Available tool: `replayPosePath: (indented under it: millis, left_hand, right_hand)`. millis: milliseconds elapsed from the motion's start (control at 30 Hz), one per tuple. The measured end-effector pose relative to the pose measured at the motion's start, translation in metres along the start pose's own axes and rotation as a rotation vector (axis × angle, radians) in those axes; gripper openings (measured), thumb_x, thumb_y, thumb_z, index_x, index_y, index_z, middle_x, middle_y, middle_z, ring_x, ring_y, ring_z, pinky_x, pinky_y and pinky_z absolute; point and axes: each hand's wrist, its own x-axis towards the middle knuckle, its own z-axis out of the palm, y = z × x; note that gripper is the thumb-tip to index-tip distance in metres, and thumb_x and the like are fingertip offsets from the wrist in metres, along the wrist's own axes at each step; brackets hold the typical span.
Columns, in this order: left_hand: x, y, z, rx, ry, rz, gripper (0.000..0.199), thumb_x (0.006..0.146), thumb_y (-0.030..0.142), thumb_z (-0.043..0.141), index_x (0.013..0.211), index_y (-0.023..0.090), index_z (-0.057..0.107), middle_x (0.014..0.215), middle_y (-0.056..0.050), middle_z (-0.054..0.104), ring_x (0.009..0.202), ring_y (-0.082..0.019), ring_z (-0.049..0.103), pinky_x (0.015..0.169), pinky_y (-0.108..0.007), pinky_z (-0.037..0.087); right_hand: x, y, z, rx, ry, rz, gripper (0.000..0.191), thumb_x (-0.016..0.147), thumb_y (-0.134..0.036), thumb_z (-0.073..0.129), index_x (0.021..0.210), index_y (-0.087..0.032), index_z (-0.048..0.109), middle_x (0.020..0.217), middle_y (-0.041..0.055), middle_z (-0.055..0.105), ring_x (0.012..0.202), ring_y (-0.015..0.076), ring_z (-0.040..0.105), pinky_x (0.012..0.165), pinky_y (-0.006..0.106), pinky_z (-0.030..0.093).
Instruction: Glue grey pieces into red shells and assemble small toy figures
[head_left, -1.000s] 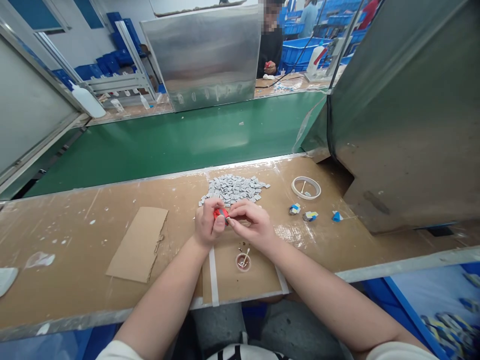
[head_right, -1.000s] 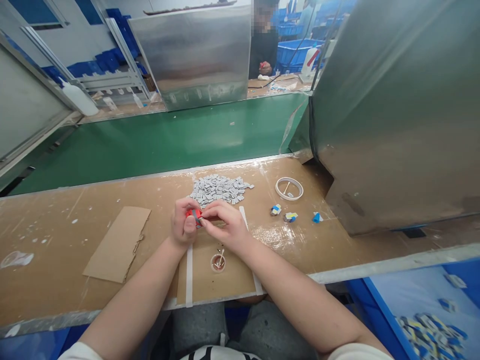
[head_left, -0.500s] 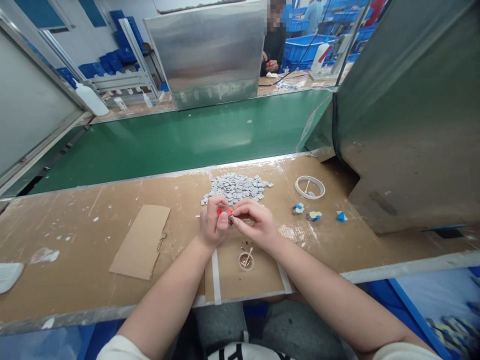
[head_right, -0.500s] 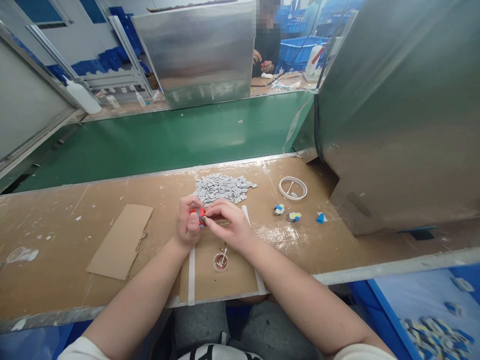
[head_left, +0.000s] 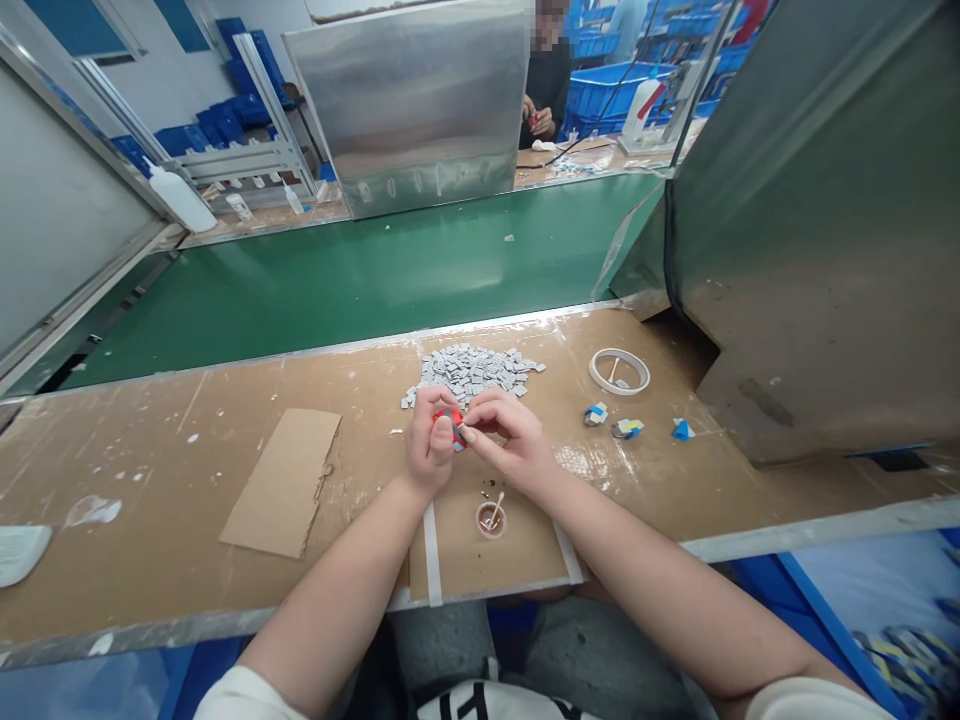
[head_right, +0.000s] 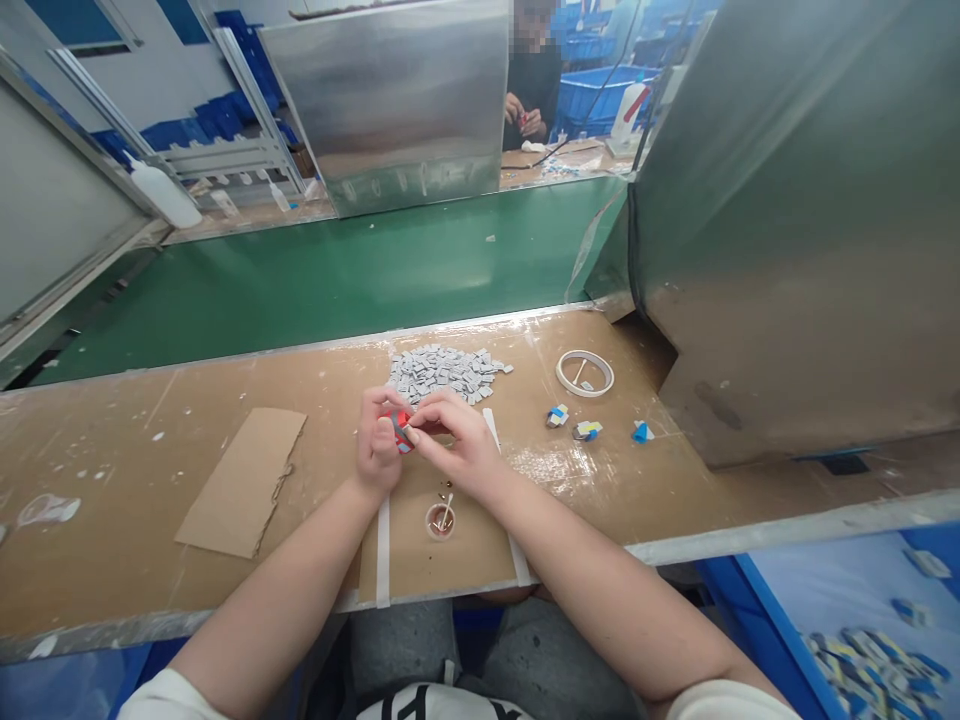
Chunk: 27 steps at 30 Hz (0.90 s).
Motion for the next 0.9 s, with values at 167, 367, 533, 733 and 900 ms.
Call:
replayPosePath:
  millis: [167,367,533,733,900]
  left_hand:
    - [0.004,0.002,0.001,-0.139,-0.105,-0.061,0.054,0.101,0.066,0.055,0.132,0.022,0.057,0.115,-0.010,0.067,0.097,-0.021,0.070,0.086,-0.034,0.059]
    - [0.009,0.003,-0.008,-0.070,-0.181,-0.033,0.051,0.097,0.051,0.071,0.140,0.023,0.066,0.134,-0.015,0.071,0.119,-0.028,0.070,0.104,-0.040,0.055]
    - [0.012,0.005,-0.009,-0.037,-0.193,0.081,0.049,0.096,0.049,0.073,0.138,0.025,0.070,0.128,-0.013,0.074,0.115,-0.027,0.072,0.103,-0.040,0.056]
    - [0.016,0.011,-0.010,0.021,-0.203,0.220,0.051,0.096,0.046,0.074,0.143,0.029,0.067,0.125,-0.011,0.075,0.116,-0.025,0.072,0.102,-0.039,0.057]
    - [0.017,0.017,-0.010,0.035,-0.195,0.275,0.049,0.096,0.046,0.072,0.142,0.028,0.068,0.122,-0.012,0.076,0.110,-0.024,0.073,0.096,-0.039,0.059]
  right_hand:
    - [0.004,0.007,-0.008,-0.123,-0.084,-0.053,0.049,0.104,-0.038,0.061,0.150,-0.024,0.050,0.149,0.0176,0.054,0.139,0.0299,0.056,0.114,0.051,0.056]
    - [0.007,0.006,-0.020,-0.191,-0.225,-0.095,0.054,0.111,-0.033,0.042,0.163,-0.022,0.034,0.163,0.0175,0.047,0.153,0.0292,0.046,0.129,0.055,0.040]
    - [0.009,0.005,-0.022,-0.184,-0.240,-0.130,0.052,0.112,-0.037,0.040,0.162,-0.022,0.035,0.160,0.0179,0.050,0.151,0.0278,0.048,0.128,0.052,0.042]
    - [0.008,0.005,-0.020,-0.160,-0.215,-0.165,0.047,0.112,-0.041,0.041,0.155,-0.023,0.041,0.147,0.0165,0.060,0.140,0.0282,0.057,0.120,0.049,0.049]
    - [0.005,0.003,-0.020,-0.146,-0.193,-0.185,0.045,0.111,-0.039,0.041,0.154,-0.025,0.042,0.145,0.0155,0.061,0.137,0.0286,0.058,0.117,0.049,0.051]
